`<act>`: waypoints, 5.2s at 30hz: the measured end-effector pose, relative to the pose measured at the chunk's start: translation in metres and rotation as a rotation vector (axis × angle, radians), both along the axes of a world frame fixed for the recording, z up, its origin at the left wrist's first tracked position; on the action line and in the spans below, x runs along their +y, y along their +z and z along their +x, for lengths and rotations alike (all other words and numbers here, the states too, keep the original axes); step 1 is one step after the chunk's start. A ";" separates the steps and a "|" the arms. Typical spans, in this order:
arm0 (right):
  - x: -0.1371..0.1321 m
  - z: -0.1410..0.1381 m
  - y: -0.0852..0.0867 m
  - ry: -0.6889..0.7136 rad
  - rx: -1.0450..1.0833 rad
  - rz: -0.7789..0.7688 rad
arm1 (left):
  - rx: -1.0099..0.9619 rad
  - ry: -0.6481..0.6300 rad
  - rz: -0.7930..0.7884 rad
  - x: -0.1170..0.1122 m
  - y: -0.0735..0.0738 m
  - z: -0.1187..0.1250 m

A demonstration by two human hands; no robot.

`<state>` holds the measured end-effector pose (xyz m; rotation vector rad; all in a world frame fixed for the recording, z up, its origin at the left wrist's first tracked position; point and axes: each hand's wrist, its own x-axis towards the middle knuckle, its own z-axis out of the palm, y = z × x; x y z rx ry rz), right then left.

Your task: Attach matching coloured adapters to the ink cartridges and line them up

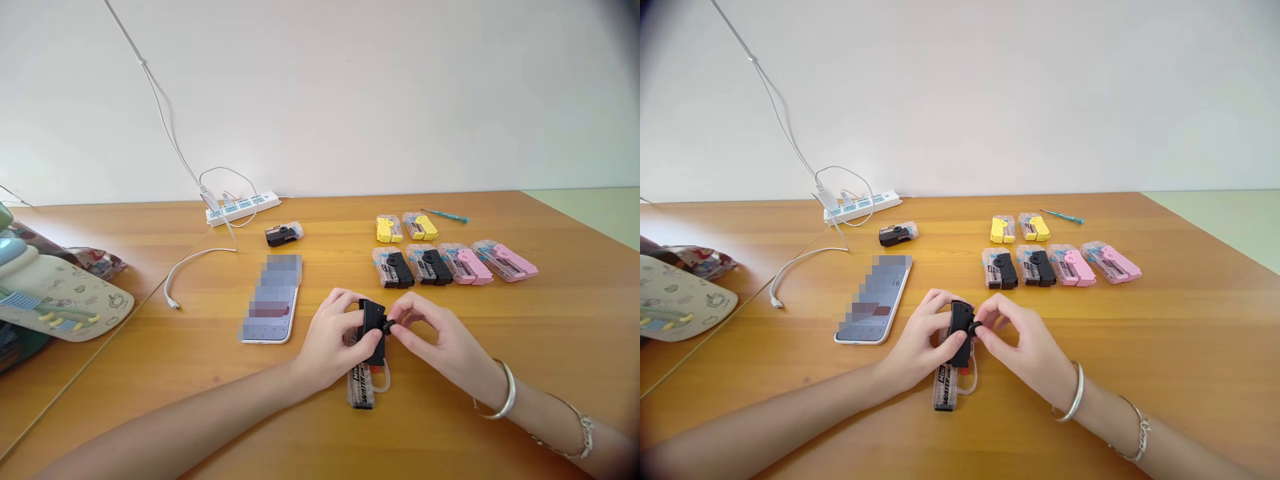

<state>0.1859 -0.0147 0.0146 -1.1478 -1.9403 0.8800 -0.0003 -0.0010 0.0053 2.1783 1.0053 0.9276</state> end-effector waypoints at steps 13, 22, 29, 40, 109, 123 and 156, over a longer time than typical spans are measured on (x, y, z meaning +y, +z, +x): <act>-0.014 -0.004 -0.004 0.095 -0.110 -0.006 | -0.014 -0.004 0.241 -0.005 -0.006 0.002; -0.012 -0.007 -0.008 0.134 0.012 -0.139 | 0.005 0.000 0.199 -0.005 -0.007 0.002; -0.015 -0.008 -0.009 0.146 0.123 -0.252 | 0.035 0.001 0.229 -0.005 -0.007 0.001; 0.015 0.011 -0.015 -0.003 -0.366 0.238 | -0.056 0.082 0.012 -0.001 -0.001 -0.001; -0.005 -0.007 -0.015 -0.062 0.175 -0.118 | 0.046 0.054 0.271 -0.006 -0.008 -0.002; -0.005 -0.011 -0.021 -0.095 0.224 -0.152 | -0.020 0.072 0.167 -0.008 -0.002 0.001; 0.029 0.024 -0.008 -0.058 0.452 -0.582 | 0.870 -0.107 0.274 -0.005 0.030 -0.018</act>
